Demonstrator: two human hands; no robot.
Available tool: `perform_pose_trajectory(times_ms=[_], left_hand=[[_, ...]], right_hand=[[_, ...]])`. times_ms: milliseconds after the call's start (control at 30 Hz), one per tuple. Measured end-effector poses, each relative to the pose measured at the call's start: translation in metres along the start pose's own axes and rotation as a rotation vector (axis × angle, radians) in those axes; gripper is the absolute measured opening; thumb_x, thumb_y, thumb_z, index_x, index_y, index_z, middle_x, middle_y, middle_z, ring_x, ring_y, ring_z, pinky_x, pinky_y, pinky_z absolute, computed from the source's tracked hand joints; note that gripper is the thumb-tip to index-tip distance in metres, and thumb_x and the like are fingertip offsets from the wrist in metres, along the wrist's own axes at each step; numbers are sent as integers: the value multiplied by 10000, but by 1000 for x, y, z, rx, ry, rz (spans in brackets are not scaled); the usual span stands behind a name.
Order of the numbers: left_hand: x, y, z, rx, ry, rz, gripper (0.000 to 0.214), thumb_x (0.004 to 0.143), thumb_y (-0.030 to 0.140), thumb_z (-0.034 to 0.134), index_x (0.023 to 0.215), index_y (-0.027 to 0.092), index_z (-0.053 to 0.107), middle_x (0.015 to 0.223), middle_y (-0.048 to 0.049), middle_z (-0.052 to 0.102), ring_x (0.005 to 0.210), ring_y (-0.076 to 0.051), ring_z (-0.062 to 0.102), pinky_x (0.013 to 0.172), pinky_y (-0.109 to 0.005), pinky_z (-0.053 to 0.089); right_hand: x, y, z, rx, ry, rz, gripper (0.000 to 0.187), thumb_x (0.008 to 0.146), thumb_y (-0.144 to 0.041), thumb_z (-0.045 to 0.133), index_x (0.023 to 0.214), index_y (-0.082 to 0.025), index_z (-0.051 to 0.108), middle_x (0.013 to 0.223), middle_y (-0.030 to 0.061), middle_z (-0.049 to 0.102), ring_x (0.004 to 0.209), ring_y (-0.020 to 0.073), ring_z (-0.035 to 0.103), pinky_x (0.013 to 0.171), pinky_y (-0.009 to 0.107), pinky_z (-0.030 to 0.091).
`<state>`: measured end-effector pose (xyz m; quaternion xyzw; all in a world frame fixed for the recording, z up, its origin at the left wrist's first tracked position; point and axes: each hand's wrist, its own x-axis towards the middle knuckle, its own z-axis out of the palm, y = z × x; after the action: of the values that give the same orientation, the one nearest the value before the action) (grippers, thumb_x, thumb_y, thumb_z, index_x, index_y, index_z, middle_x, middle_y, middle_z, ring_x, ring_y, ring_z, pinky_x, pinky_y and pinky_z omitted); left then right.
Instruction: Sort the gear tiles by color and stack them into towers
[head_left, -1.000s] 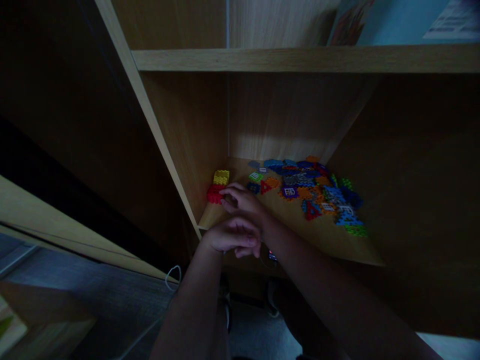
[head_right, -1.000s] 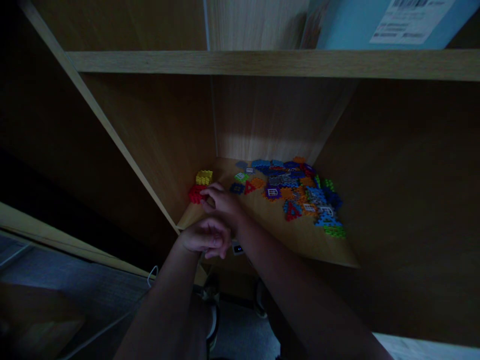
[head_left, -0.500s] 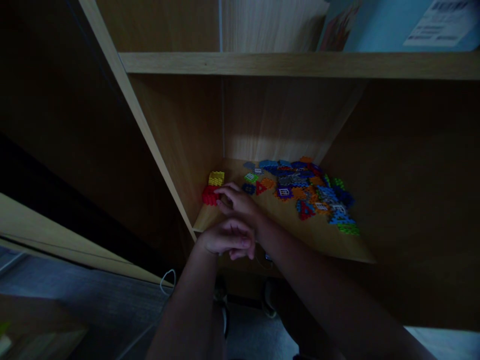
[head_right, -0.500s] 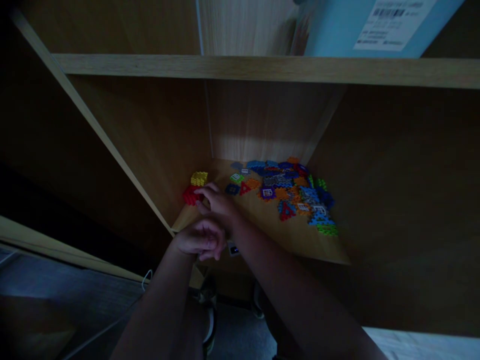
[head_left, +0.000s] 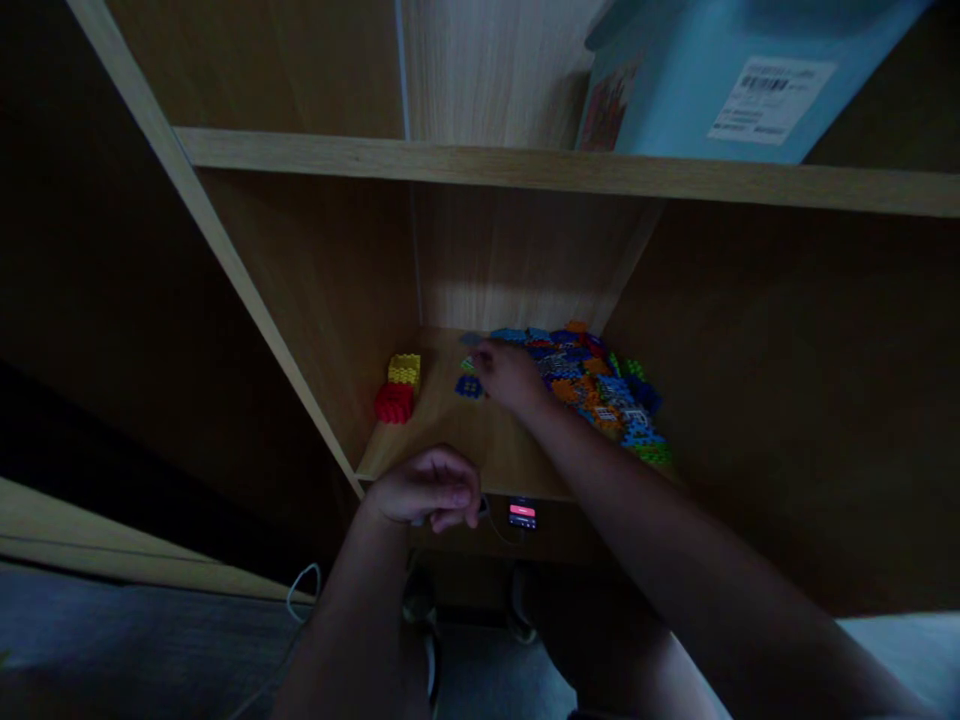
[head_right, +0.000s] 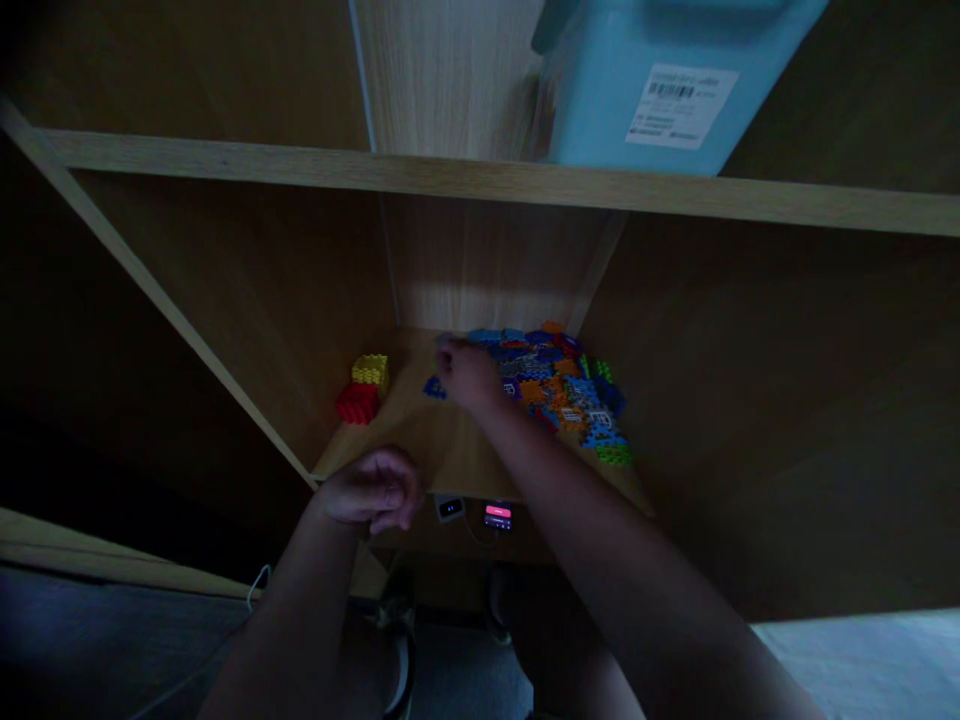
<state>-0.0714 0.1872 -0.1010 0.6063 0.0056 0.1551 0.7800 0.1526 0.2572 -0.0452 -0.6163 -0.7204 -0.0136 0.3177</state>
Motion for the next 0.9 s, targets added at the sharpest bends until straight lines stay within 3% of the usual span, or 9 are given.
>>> perform_pose_trajectory(times_ms=[167, 367, 600, 767, 900], left_hand=[[1, 3, 1, -33, 1, -7, 440, 889, 538, 805, 835, 103, 764, 509, 6, 553, 369, -73, 412, 380, -187, 252], [1, 4, 1, -38, -14, -30, 426, 905, 521, 798, 866, 97, 783, 516, -4, 566, 380, -78, 432, 379, -184, 279], [2, 4, 3, -56, -13, -27, 417, 895, 524, 811, 844, 113, 767, 562, -11, 616, 380, -68, 435, 369, -180, 288], [0, 2, 2, -75, 12, -45, 415, 877, 519, 830, 857, 109, 771, 653, -60, 696, 389, -67, 456, 359, -178, 289], [0, 3, 4, -81, 6, -42, 414, 882, 507, 827, 860, 98, 772, 606, -48, 665, 389, -72, 463, 366, -176, 288]], right_hand=[[44, 85, -45, -585, -294, 140, 416, 1052, -250, 431, 1287, -166, 764, 1297, 172, 762, 1173, 288, 715, 1032, 369, 507], [52, 142, -54, -622, -431, 128, 389, 948, -197, 552, 1227, -228, 821, 1320, 125, 767, 1214, 279, 693, 1037, 377, 509], [58, 159, -48, -598, -374, 85, 376, 1029, -352, 532, 1286, -275, 796, 1402, 119, 700, 1220, 271, 642, 1018, 361, 488], [59, 148, -48, -617, -375, 73, 396, 1047, -453, 527, 1320, -313, 777, 1422, 115, 680, 1214, 292, 646, 997, 390, 499], [61, 136, -45, -667, -412, 99, 427, 1053, -479, 518, 1306, -256, 781, 1428, 174, 672, 1231, 339, 656, 1018, 452, 500]])
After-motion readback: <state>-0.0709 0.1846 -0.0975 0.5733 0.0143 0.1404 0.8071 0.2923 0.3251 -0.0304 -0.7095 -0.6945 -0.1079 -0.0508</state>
